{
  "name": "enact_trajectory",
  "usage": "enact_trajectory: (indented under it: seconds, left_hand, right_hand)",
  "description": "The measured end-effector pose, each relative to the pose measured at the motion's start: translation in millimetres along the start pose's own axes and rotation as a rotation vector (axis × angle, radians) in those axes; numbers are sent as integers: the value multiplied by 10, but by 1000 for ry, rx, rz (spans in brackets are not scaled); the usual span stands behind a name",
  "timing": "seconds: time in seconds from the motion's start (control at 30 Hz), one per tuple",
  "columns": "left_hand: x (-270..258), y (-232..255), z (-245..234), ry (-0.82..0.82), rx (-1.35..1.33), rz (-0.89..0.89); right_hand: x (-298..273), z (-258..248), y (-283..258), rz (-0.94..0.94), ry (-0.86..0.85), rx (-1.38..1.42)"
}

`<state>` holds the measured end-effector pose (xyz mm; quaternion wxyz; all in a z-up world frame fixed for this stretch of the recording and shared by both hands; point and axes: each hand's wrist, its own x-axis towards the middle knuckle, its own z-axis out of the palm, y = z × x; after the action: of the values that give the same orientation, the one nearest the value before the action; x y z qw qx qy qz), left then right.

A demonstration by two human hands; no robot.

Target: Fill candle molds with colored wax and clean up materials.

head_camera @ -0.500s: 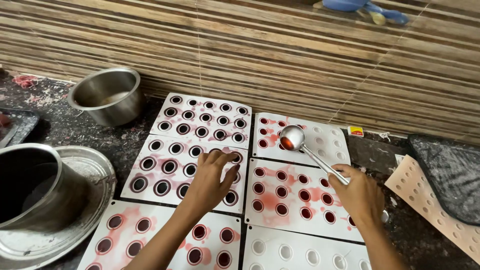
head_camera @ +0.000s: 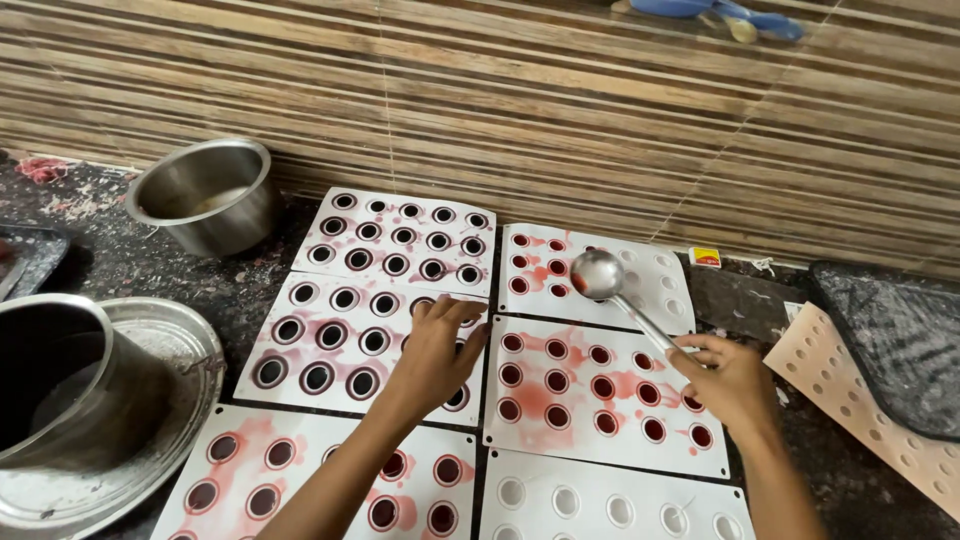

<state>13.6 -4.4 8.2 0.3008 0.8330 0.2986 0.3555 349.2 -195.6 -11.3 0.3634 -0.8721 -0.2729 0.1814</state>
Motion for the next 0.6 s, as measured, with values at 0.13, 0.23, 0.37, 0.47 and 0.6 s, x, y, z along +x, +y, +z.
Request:
enact_trajectory:
  seconds: [0.13,0.23,0.37,0.47,0.6]
  left_hand:
    - [107,-127,383,-23,-38,124]
    - [194,-92,691,-98,8,97]
    - [342,-55,1229,-254,235,121]
    - [464,38,1540,-314,357,151]
    - [573,-60,2023,-291,552,261]
  right_hand:
    - [-155,-253,-128,71,74,-83]
    - [-226,-393,-133,79,131,-201]
    - [-289,-495,-128,210,170,-381]
    - [-322,-502,-37,111,248,-416]
    - [-380,-476,-15,-53,338,-474]
